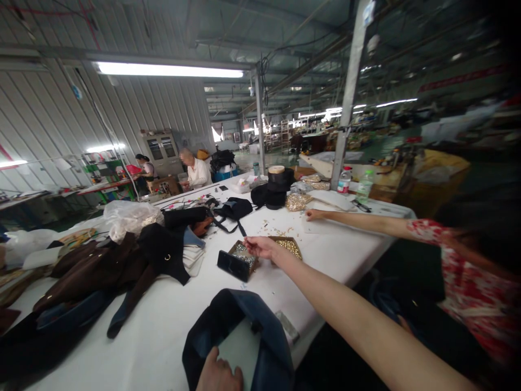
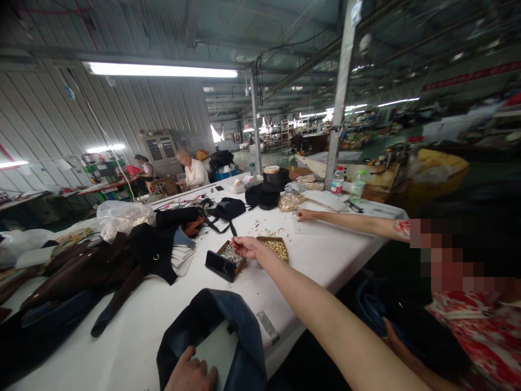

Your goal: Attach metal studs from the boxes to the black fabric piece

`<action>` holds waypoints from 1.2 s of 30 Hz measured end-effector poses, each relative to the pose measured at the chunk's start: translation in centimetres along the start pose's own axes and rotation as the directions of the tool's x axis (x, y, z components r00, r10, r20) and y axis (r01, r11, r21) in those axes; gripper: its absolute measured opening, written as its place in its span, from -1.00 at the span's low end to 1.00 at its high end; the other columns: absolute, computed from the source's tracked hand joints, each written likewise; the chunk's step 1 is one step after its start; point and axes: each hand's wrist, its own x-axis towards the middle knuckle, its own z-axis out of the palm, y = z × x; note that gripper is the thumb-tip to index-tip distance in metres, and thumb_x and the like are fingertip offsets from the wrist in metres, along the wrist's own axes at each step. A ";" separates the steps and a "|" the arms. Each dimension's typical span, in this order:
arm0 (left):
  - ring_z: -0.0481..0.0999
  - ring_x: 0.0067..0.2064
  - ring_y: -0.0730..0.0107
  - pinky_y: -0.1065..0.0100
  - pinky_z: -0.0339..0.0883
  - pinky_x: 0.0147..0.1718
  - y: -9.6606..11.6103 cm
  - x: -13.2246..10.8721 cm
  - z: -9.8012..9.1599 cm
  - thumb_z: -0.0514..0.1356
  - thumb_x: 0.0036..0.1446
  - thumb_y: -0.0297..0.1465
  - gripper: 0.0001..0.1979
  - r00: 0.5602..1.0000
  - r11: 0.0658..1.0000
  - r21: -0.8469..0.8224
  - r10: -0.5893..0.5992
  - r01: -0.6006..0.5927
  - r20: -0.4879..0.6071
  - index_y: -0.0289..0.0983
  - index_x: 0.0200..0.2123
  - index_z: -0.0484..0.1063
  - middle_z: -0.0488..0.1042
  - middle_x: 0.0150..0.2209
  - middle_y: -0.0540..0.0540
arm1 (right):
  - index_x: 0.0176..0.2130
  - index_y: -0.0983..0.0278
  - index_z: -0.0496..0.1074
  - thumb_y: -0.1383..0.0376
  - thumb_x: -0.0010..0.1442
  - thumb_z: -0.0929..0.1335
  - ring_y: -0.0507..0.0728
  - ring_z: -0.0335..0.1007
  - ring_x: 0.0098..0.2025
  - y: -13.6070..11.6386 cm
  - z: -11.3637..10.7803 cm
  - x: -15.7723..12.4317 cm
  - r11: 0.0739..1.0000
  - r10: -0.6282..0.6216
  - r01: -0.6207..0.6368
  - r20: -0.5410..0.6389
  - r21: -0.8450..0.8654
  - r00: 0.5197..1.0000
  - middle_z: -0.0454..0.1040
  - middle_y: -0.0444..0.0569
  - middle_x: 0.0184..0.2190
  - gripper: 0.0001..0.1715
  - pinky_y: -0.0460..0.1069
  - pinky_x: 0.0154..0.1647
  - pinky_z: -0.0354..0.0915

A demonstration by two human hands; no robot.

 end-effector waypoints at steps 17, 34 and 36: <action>0.69 0.13 -0.32 -0.31 0.24 0.50 2.4 -6.9 -3.6 0.22 0.45 0.26 -0.24 0.958 0.978 -0.207 -0.047 -0.012 -0.281 -0.38 -0.01 0.76 0.72 -0.06 -0.43 | 0.02 0.47 0.62 0.45 0.41 0.60 -0.07 0.40 -0.35 -1.3 7.8 -14.1 0.969 -0.127 0.041 0.348 0.245 0.929 0.56 -0.01 -0.19 -0.77 -0.21 -0.39 0.44; 0.62 0.23 -0.23 -0.23 0.27 0.42 1.6 -8.5 -4.3 0.12 0.63 0.05 -0.42 0.945 0.993 -0.021 0.103 -0.115 -0.310 -0.35 0.05 0.68 0.72 0.07 -0.35 | -0.19 0.50 0.73 0.58 0.36 0.37 0.36 0.68 -0.24 13.6 15.4 -18.9 -0.010 0.139 0.388 0.383 -0.921 0.913 0.71 0.39 -0.25 -0.71 0.04 -0.31 0.31; 0.61 0.26 -0.24 -0.27 0.22 0.48 1.5 -8.8 -4.3 0.06 0.67 0.00 -0.41 0.951 0.994 0.004 0.106 -0.109 -0.289 -0.37 0.06 0.68 0.71 0.09 -0.37 | -0.19 0.49 0.74 0.58 0.35 0.39 0.29 0.64 -0.30 14.3 15.5 -18.2 0.030 0.166 0.392 0.391 -0.920 0.905 0.72 0.34 -0.26 -0.73 0.02 -0.35 0.26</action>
